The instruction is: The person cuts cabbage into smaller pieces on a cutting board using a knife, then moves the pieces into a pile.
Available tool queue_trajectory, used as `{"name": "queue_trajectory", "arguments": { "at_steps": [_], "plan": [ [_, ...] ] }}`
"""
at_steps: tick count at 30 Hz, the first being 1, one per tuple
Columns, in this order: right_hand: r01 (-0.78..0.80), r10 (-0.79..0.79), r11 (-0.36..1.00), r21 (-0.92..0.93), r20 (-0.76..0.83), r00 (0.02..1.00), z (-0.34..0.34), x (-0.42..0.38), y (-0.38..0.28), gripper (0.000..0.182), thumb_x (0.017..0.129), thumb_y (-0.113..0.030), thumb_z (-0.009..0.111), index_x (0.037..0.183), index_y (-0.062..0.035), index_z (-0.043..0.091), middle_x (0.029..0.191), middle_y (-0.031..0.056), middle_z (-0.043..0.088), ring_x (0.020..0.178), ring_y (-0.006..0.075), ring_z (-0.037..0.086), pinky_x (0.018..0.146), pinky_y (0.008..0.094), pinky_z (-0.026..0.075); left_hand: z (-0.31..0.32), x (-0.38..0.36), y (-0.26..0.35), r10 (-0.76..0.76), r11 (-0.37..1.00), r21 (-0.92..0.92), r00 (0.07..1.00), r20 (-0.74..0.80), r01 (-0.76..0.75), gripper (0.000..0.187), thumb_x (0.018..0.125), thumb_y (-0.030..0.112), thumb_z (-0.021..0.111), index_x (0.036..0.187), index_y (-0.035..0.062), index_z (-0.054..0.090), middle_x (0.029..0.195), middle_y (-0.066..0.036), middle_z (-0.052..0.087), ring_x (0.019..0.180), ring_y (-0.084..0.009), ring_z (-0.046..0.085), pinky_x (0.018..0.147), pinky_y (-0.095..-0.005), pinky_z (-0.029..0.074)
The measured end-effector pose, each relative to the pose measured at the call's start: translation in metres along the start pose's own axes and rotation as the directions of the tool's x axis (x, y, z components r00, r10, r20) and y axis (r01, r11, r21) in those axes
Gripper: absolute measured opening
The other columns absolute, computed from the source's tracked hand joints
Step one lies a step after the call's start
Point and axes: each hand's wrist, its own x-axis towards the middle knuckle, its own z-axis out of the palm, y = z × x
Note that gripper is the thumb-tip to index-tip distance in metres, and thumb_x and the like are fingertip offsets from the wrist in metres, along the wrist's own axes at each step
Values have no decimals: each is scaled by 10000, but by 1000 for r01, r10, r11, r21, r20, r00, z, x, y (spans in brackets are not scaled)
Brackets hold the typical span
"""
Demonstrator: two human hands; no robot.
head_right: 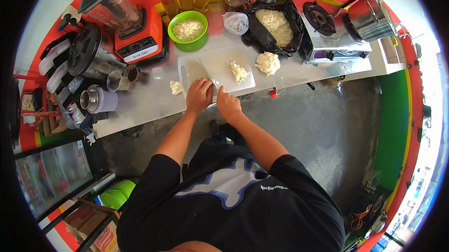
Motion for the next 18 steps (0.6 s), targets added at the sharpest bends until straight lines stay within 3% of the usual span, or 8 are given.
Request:
{"name": "queue_trajectory", "arguments": {
  "at_steps": [5, 18],
  "plan": [
    [28, -28, 1000, 1, 0, 1000, -1, -7, 1, 248, 930, -78, 526, 1128, 31, 422, 910, 275, 708, 877, 445, 711, 755, 510, 583, 2, -1, -1, -12, 999, 35, 1000, -8, 12, 128, 815, 46, 614, 941, 63, 629, 936, -74, 610, 846, -302, 580, 743, -431, 475],
    [11, -11, 1000, -17, -32, 999, 5, -3, -2, 226, 913, -56, 542, 1089, 21, 423, 882, 268, 708, 858, 428, 718, 730, 494, 590, 4, -3, -2, -103, 991, -94, 994, -40, 99, 92, 843, 55, 642, 934, 47, 629, 921, -105, 615, 875, -333, 602, 770, -442, 490]
  ]
}}
